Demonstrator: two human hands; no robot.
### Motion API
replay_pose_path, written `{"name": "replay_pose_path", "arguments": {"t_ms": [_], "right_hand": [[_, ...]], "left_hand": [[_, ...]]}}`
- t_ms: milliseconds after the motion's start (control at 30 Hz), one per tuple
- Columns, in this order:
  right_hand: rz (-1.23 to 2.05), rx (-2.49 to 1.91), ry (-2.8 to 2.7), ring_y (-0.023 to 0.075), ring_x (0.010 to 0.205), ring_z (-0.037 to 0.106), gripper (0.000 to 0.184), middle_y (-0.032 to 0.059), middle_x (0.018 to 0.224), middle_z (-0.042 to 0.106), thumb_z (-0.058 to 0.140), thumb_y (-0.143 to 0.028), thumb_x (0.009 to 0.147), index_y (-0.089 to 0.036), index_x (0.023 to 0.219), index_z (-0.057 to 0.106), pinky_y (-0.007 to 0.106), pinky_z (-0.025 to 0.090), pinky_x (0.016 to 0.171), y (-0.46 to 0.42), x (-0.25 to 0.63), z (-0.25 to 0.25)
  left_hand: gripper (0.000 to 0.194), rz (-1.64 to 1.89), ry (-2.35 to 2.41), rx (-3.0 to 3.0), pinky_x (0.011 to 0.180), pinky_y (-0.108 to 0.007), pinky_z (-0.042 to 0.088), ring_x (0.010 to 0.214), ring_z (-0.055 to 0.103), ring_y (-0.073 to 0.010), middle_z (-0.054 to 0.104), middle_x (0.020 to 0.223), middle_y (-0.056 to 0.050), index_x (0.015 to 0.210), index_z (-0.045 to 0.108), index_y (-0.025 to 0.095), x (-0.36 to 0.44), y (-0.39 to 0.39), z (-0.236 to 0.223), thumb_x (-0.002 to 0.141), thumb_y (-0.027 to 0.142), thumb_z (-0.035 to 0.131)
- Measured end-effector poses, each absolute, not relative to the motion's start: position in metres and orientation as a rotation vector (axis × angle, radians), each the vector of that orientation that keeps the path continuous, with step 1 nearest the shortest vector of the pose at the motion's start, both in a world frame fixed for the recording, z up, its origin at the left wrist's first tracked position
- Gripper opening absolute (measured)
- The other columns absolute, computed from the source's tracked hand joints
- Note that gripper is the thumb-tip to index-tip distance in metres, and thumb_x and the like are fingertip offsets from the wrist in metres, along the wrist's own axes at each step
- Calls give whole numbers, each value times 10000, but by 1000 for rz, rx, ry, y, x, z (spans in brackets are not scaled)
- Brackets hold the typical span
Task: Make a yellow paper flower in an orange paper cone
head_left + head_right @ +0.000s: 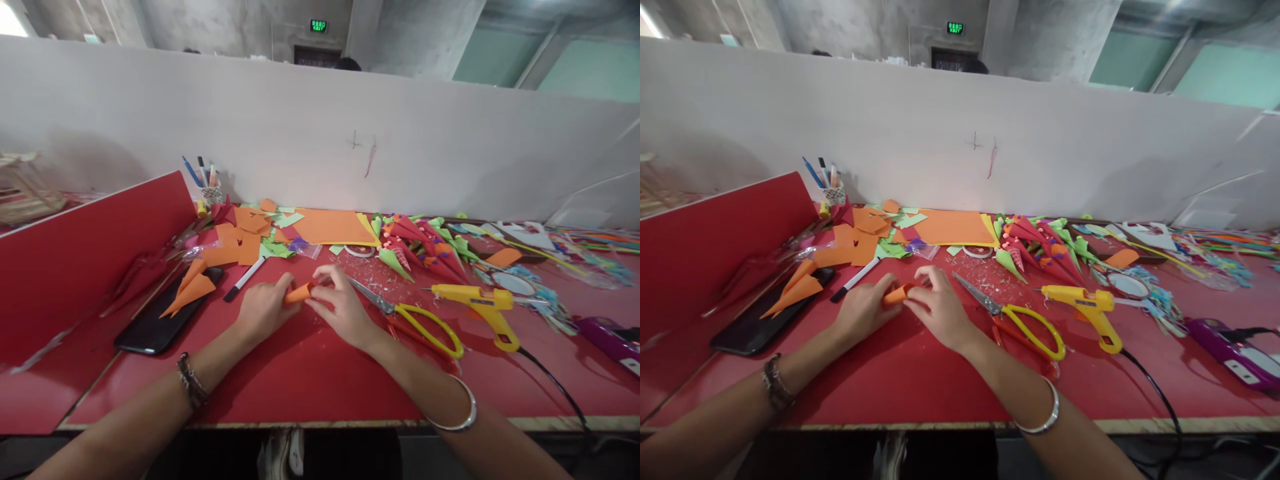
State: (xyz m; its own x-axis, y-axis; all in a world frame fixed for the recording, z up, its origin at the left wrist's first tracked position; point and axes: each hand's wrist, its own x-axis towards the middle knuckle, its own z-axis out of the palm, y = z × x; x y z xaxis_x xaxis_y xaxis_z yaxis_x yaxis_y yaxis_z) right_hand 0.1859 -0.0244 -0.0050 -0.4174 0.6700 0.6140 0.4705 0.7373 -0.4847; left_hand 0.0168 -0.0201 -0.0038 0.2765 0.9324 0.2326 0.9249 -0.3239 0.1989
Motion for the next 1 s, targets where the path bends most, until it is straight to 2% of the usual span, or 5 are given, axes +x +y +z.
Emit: {"name": "replay_pose_path", "arguments": {"t_ms": [333, 600, 767, 900, 1000], "right_hand": [[296, -861, -2130, 165, 963, 457, 83, 50, 997, 455, 500, -212, 808, -199, 753, 562, 327, 411, 849, -27, 184, -4], [476, -901, -2026, 130, 747, 500, 71, 7, 774, 503, 517, -150, 757, -195, 748, 464, 258, 418, 704, -26, 184, -5], [724, -904, -2184, 91, 630, 525, 75, -17, 688, 563, 546, -144, 752, -183, 694, 519, 194, 396, 600, -28, 182, -9], [694, -995, -2294, 87, 588, 540, 68, -26, 653, 608, 594, -187, 735, -184, 680, 555, 188, 364, 553, -30, 183, -6], [629, -1022, -2339, 93, 603, 553, 66, -23, 676, 632, 606, -198, 731, -187, 681, 564, 192, 353, 554, -30, 185, -3]], "left_hand": [[317, 527, 1625, 2485, 531, -224, 356, 681, 617, -180, 646, 828, 3, 1049, 361, 207, 15, -20, -5, 774, 317, 473], [346, 439, 2230, 2262, 583, -259, 391, 714, 620, -217, 641, 746, -9, 1082, 446, 235, -33, -17, 25, 761, 364, 442], [491, 360, 2498, 2184, 654, -372, 435, 889, 583, -314, 501, 1187, -110, 1174, 409, 238, -90, -20, 34, 765, 507, 397], [718, 128, 2449, 2085, 692, -429, 438, 932, 558, -376, 348, 1300, -200, 1283, 307, 184, -116, -12, 23, 704, 588, 439], [756, 101, 2352, 2081, 747, -436, 424, 1006, 518, -376, 342, 1315, -192, 1326, 225, 184, -125, -6, 14, 710, 561, 448]]}}
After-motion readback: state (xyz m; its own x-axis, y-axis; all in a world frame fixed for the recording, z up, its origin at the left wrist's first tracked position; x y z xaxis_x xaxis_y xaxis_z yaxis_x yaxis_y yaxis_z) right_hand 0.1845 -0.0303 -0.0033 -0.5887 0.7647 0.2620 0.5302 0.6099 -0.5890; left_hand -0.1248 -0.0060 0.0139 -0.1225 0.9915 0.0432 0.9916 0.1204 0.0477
